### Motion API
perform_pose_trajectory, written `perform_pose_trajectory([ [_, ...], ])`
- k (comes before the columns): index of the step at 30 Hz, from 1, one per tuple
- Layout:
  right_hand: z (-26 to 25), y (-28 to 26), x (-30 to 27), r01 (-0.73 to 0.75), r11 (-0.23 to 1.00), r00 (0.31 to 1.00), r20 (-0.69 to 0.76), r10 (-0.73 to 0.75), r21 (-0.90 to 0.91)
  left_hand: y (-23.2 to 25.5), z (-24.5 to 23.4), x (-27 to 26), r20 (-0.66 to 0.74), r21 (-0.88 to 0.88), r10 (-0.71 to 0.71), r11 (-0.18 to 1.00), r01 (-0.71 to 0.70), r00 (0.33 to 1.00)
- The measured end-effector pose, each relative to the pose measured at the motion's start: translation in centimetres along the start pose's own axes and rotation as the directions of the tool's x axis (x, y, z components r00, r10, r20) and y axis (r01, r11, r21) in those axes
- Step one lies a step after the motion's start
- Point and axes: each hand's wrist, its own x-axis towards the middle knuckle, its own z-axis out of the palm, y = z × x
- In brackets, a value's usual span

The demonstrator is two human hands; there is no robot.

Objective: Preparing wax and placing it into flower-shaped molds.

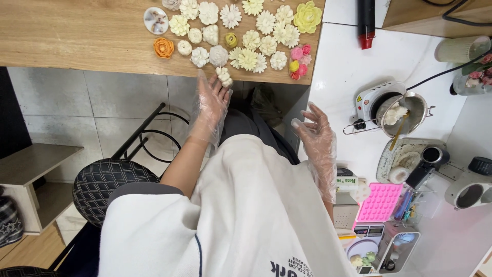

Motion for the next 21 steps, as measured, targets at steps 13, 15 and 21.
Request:
perform_pose_trajectory([
  [13, -0.8, -2.1, -0.4, 0.119, 0.987, 0.977, -0.166, -0.136, -0.106, -6.8, 12.9, -5.2, 0.213, 0.737, -0.391, 0.666, 0.116, 0.895],
  [15, -1.2, -0.8, -0.2, 0.146, 0.971, 0.967, -0.182, -0.181, -0.187, -6.1, 16.3, -8.8, 0.235, 0.813, -0.433, 0.579, 0.068, 0.870],
  [21, -1.9, 0.4, -1.2, 0.077, 0.929, 0.924, -0.324, -0.204, -0.363, -7.1, 18.9, -11.8, 0.281, 0.911, -0.513, 0.409, -0.057, 0.811],
])
